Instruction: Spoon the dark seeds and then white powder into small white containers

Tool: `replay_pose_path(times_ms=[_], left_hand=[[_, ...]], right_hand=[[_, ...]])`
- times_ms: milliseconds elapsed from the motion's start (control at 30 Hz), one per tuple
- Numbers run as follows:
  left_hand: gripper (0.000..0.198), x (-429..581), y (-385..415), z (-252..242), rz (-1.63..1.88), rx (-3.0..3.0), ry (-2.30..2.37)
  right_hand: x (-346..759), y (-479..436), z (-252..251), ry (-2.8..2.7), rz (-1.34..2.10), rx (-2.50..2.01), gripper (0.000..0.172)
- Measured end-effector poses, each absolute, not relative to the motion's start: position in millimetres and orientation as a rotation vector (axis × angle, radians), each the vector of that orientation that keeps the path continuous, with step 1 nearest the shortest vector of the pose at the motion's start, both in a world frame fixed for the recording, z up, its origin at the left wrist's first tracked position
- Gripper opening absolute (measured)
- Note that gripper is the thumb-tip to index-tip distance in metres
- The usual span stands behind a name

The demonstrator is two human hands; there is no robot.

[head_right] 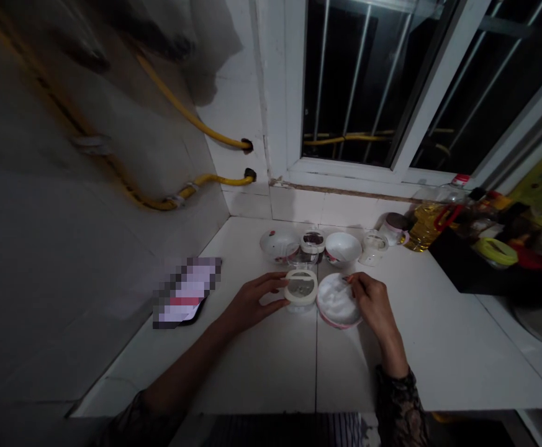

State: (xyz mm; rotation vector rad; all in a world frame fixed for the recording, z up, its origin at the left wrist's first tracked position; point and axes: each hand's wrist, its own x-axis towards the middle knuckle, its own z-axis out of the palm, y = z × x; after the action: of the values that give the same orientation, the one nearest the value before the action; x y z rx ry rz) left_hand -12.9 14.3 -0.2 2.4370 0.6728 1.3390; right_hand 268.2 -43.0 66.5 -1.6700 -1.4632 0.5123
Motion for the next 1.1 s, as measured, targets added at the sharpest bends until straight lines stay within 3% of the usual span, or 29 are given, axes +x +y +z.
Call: replay_pose_path(times_ms=[400,833,1100], left_hand=[[0.027,-13,16,-2,1.345,2.429,0.679],[0.026,-13,15,1,1.36,2.438,0.65],[0.026,-11,14,1,1.372,2.437,0.649]], right_hand=[[274,-35,69,-0.964,0.951,-1.597,0.032],[284,-33,65,-0.933,0.956,-1.511,0.03],[257,-34,71,-0.983,0.757,-1.36,0.04]])
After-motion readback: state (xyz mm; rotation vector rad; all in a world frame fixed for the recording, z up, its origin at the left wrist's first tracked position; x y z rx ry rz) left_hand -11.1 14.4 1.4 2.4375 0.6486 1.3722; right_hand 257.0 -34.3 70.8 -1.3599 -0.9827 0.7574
